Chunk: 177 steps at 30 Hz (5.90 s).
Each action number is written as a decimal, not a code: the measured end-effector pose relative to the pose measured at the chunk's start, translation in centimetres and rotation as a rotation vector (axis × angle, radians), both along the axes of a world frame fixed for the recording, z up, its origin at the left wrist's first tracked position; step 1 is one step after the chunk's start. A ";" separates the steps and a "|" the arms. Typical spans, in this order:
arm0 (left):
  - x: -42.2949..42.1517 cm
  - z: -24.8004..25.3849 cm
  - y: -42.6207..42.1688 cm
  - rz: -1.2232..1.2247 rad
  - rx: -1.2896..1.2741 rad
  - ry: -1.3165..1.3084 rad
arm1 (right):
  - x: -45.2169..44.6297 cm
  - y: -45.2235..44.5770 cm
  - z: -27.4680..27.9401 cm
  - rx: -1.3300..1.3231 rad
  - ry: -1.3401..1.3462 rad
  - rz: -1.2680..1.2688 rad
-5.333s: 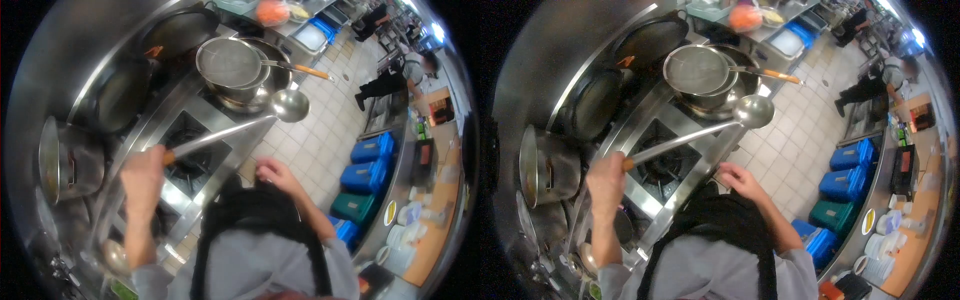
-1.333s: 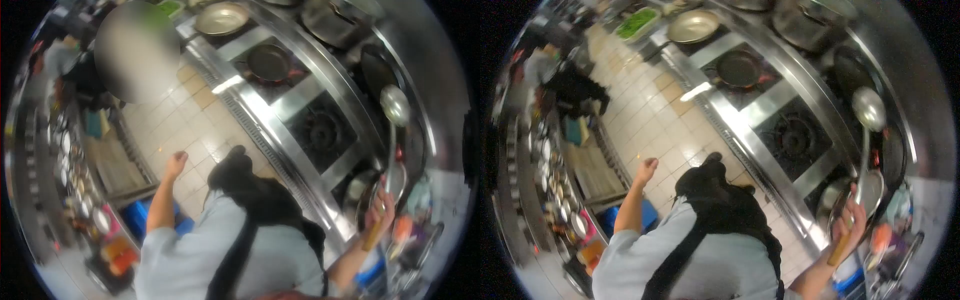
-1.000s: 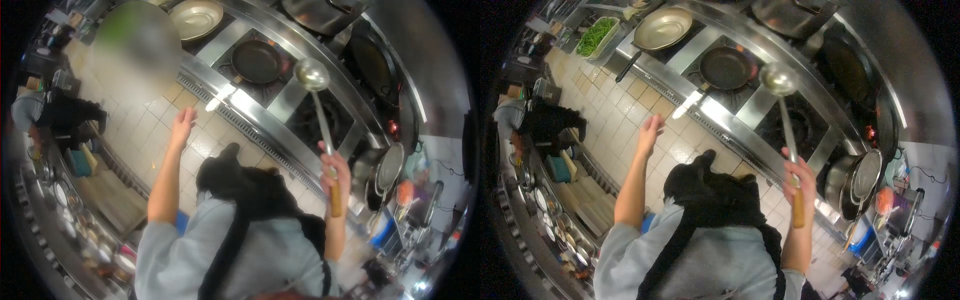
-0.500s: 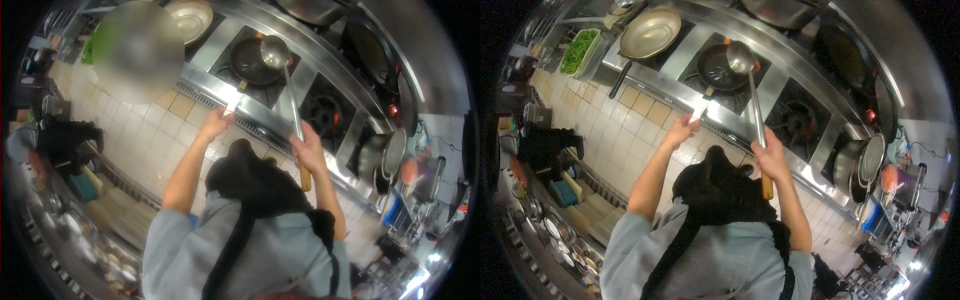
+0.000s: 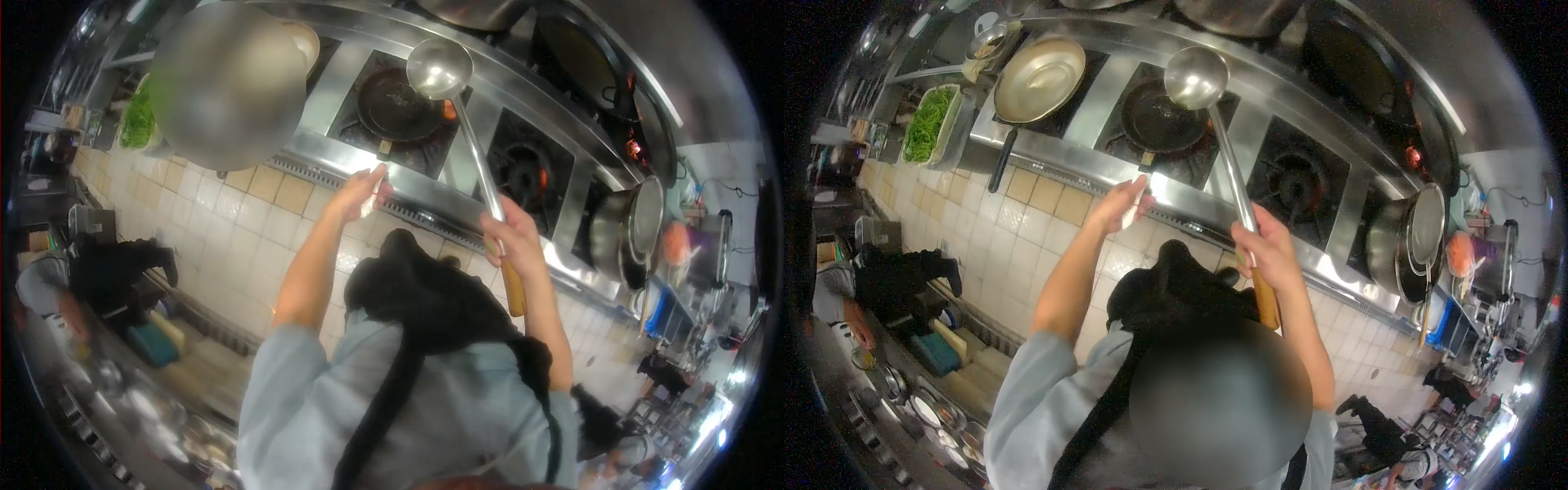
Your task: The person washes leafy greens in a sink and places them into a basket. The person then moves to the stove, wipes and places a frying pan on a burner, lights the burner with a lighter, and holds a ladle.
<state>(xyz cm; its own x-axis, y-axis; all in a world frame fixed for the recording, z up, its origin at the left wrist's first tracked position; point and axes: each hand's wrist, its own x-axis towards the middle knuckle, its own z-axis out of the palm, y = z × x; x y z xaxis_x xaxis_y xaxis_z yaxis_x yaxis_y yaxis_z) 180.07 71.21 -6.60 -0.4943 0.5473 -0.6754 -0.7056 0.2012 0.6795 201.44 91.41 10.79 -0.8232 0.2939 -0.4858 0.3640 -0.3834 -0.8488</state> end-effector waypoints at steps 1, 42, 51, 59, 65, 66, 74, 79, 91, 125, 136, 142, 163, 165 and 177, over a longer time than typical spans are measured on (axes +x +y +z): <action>0.2 0.0 0.3 -0.034 -0.001 0.051 | 0.1 -0.1 0.1 -0.061 0.017 -0.004; 7.1 9.2 -3.4 -0.264 0.161 -0.051 | 8.2 -2.1 1.4 -0.077 0.098 -0.234; 8.4 10.0 -2.3 -0.318 -0.077 0.296 | 9.4 -2.0 1.3 -0.025 0.051 -0.224; 7.8 10.4 1.5 -0.253 0.027 0.228 | 10.1 -2.3 2.4 -0.104 0.093 -0.214; 8.0 10.7 3.4 -0.423 0.151 0.087 | 13.1 -1.7 3.4 -0.162 0.162 -0.444; 8.5 11.1 4.0 -0.462 0.164 0.084 | 13.7 -1.5 3.6 -0.177 0.187 -0.480; 13.5 13.2 7.8 -0.471 0.085 0.076 | 23.6 0.9 2.8 -0.102 0.351 -0.751; 18.1 16.0 11.8 -0.451 0.101 0.080 | 31.4 2.6 2.5 -0.053 0.365 -0.881; 29.1 24.5 22.9 -0.414 0.210 0.158 | 47.5 8.4 -0.4 0.038 0.311 -0.946; 18.8 24.5 64.9 -0.750 0.004 2.054 | 40.3 17.5 -0.7 0.083 0.027 -1.190; 15.0 27.6 66.1 -0.551 -0.006 2.128 | 40.7 18.1 -0.1 0.183 -0.029 -1.105; 17.4 24.6 65.6 -0.710 -0.117 2.169 | 41.4 17.8 1.7 0.170 0.026 -1.055; 22.8 25.6 51.5 -0.725 -0.112 0.963 | 42.8 19.3 -4.8 0.110 0.147 -1.150; 23.0 24.9 44.6 -0.567 0.073 0.653 | 41.3 18.8 -2.4 -0.046 0.328 -1.112; 26.0 21.5 12.3 0.013 -0.103 0.536 | 42.9 16.1 -5.0 -0.325 0.561 -0.627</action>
